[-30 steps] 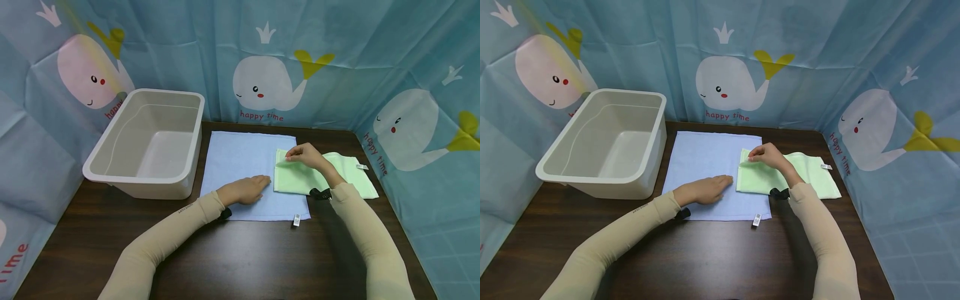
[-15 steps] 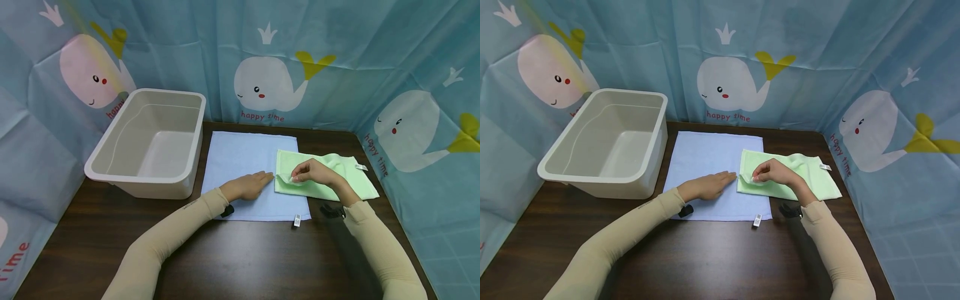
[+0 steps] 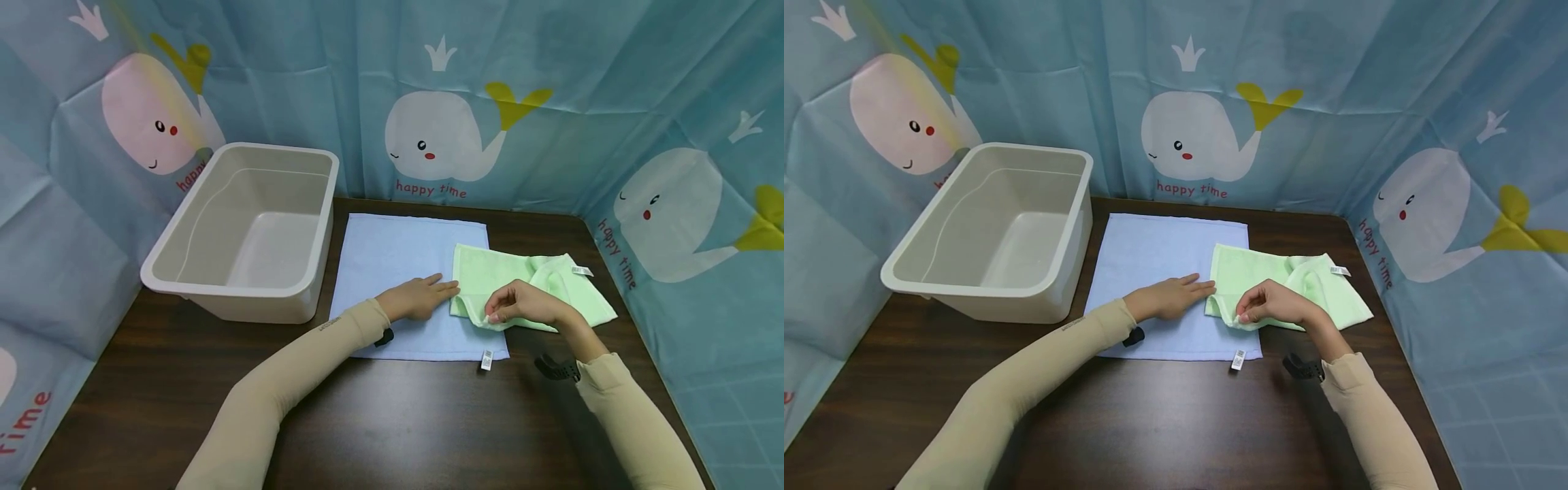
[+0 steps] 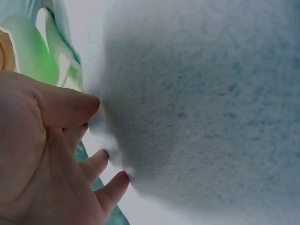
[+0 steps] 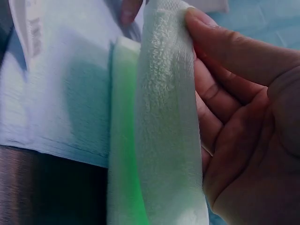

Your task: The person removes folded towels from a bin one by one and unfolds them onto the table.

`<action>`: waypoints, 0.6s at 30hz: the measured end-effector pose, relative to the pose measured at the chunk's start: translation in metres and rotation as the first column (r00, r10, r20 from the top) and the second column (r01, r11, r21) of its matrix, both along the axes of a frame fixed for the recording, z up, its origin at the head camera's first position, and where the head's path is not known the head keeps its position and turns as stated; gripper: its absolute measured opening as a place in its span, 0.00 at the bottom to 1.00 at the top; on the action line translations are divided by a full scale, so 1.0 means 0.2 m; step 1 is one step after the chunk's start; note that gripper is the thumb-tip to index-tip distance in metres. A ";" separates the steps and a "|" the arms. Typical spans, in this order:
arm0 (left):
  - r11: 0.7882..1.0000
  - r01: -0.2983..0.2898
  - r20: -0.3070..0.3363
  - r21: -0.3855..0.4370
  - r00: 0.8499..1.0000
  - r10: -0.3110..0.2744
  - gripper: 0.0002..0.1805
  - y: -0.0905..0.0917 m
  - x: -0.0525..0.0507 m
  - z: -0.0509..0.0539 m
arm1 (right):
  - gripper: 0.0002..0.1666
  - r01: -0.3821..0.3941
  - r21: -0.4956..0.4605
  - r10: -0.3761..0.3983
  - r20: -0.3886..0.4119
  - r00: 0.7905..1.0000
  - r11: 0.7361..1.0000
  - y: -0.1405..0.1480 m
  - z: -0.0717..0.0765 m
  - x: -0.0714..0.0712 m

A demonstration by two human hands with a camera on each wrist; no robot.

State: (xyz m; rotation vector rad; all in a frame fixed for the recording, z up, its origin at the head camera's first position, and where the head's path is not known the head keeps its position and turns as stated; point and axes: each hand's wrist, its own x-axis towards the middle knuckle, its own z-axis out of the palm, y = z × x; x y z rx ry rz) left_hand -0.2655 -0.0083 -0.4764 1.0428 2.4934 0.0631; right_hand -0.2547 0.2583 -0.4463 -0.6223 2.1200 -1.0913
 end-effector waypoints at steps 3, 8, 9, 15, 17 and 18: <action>1.000 0.003 -0.004 -0.026 1.000 -0.003 0.38 0.01 -0.01 -0.01 | 0.11 -0.014 -0.033 0.015 0.032 0.999 0.999 0.00 -0.01 0.04; 0.999 0.000 -0.011 -0.039 1.000 -0.001 0.37 0.02 -0.01 -0.02 | 0.09 -0.089 -0.086 0.098 0.102 0.990 0.992 -0.03 -0.01 0.13; 0.999 0.001 -0.013 -0.041 1.000 -0.001 0.37 0.02 -0.01 -0.02 | 0.08 -0.113 -0.090 0.123 0.113 0.986 0.990 -0.04 -0.01 0.15; 0.999 0.005 -0.019 -0.046 1.000 -0.006 0.37 0.02 -0.01 -0.02 | 0.07 -0.216 -0.076 0.227 0.192 0.955 0.973 -0.13 -0.04 0.27; 0.999 0.007 -0.022 -0.044 1.000 -0.008 0.37 0.02 0.00 -0.02 | 0.05 -0.221 -0.048 0.226 0.209 0.951 0.974 -0.15 -0.05 0.30; 0.999 0.007 -0.022 -0.043 1.000 -0.008 0.37 0.02 0.00 -0.02 | 0.05 -0.217 -0.026 0.218 0.209 0.953 0.976 -0.17 -0.06 0.32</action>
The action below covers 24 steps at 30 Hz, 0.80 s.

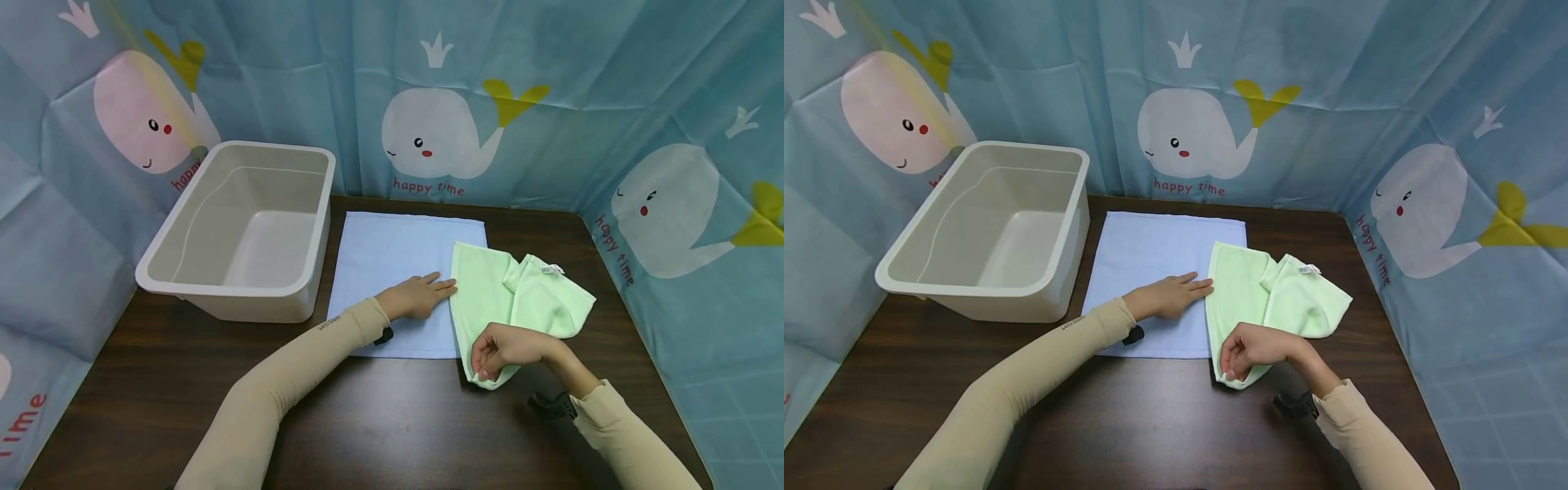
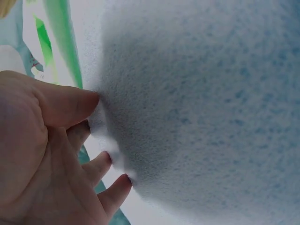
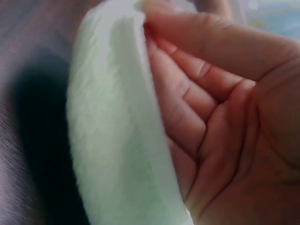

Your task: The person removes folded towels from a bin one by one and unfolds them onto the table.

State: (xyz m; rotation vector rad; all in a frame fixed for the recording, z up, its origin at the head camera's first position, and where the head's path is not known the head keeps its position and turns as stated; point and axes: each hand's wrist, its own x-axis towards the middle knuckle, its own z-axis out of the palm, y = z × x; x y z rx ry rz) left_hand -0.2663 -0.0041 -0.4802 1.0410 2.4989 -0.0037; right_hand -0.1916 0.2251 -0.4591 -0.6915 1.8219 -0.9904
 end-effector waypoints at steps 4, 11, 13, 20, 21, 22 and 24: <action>1.000 0.005 -0.002 0.002 1.000 -0.005 0.33 0.00 0.00 0.00 | 0.03 0.038 0.076 -0.037 -0.022 0.999 0.996 -0.04 -0.05 0.03; 1.000 0.009 -0.016 0.001 1.000 -0.009 0.30 -0.01 0.01 0.02 | 0.05 0.060 0.057 -0.058 -0.034 0.998 0.997 -0.05 -0.06 0.01; 1.000 0.008 -0.017 -0.002 1.000 -0.008 0.30 0.00 0.01 0.01 | 0.08 0.095 0.036 -0.093 -0.066 0.993 0.995 -0.03 -0.04 -0.01; 1.000 0.008 -0.010 -0.007 1.000 -0.008 0.31 0.00 0.01 0.00 | 0.17 0.444 -0.021 -0.428 -0.306 0.850 0.896 0.15 0.09 -0.18; 1.000 0.005 -0.005 -0.007 1.000 -0.005 0.31 0.00 0.01 0.01 | 0.18 0.506 -0.029 -0.484 -0.343 0.805 0.862 0.18 0.11 -0.20; 1.000 0.003 -0.001 -0.007 1.000 -0.003 0.31 0.00 0.01 0.01 | 0.21 0.571 -0.042 -0.544 -0.370 0.753 0.820 0.22 0.13 -0.23; 1.000 -0.002 0.010 -0.010 1.000 0.002 0.31 0.00 0.01 0.02 | 0.24 0.697 -0.058 -0.656 -0.403 0.638 0.714 0.30 0.15 -0.29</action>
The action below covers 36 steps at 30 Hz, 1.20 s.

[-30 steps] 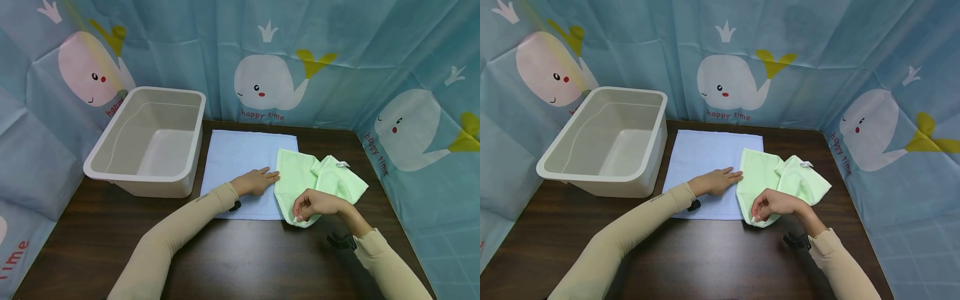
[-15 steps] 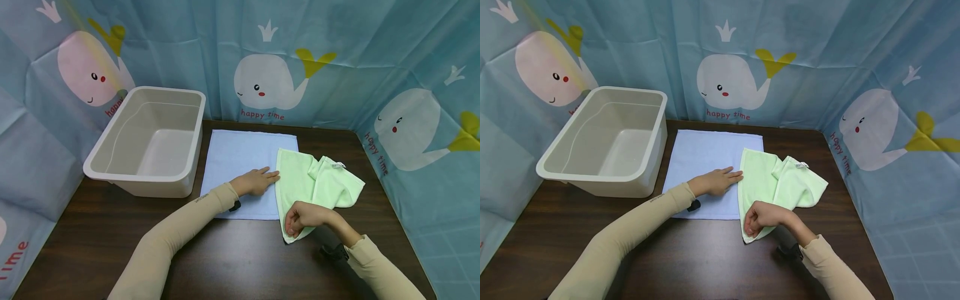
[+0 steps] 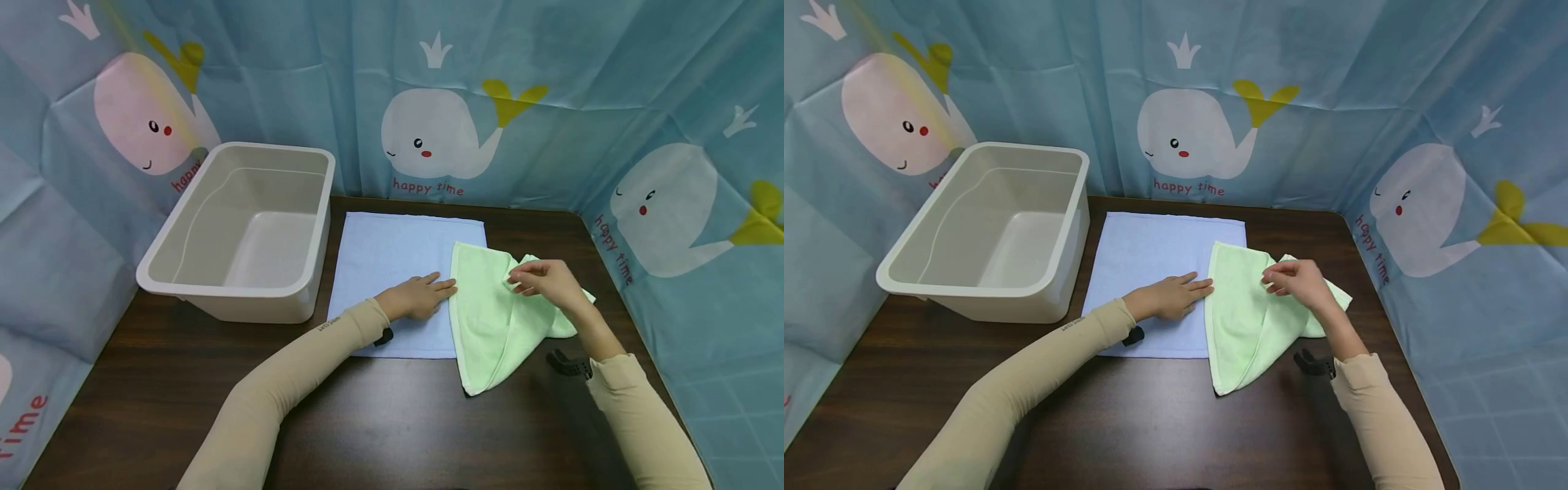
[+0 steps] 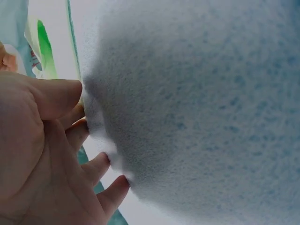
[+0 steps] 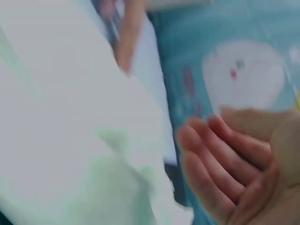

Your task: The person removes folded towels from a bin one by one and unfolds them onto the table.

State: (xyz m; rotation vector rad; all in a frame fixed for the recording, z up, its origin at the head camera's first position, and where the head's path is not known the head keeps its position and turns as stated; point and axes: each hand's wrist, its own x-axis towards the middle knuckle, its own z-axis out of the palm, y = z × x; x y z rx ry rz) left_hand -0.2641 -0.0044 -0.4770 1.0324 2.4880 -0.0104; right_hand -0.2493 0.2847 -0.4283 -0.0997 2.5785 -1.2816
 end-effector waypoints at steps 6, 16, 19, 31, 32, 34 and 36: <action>1.000 -0.009 0.017 0.002 1.000 0.009 0.32 0.00 0.00 0.01 | 0.31 0.317 -0.022 -0.318 -0.042 0.947 0.948 0.18 -0.01 -0.16; 0.998 0.034 -0.061 0.053 0.998 -0.030 0.36 0.04 -0.01 -0.03 | 0.31 0.382 0.288 -0.350 -0.160 0.923 0.878 0.19 -0.11 -0.30; 0.998 0.027 -0.049 0.063 0.998 -0.024 0.37 0.06 -0.01 -0.02 | 0.31 0.373 0.349 -0.333 -0.171 0.927 0.860 0.18 -0.12 -0.30; 0.998 0.040 -0.039 0.037 0.998 -0.039 0.38 0.07 -0.01 -0.04 | 0.18 0.370 0.356 -0.314 -0.206 0.927 0.858 0.15 -0.13 -0.27; 0.998 0.043 -0.041 0.036 0.998 -0.042 0.38 0.07 -0.01 -0.04 | 0.17 0.371 0.348 -0.316 -0.206 0.926 0.861 0.15 -0.14 -0.27; 0.998 0.044 -0.039 0.035 0.998 -0.043 0.38 0.07 0.00 -0.04 | 0.15 0.375 0.332 -0.323 -0.202 0.925 0.866 0.15 -0.14 -0.27; 0.998 0.044 -0.037 0.035 0.998 -0.043 0.38 0.07 0.00 -0.04 | 0.14 0.376 0.318 -0.330 -0.190 0.925 0.870 0.15 -0.15 -0.27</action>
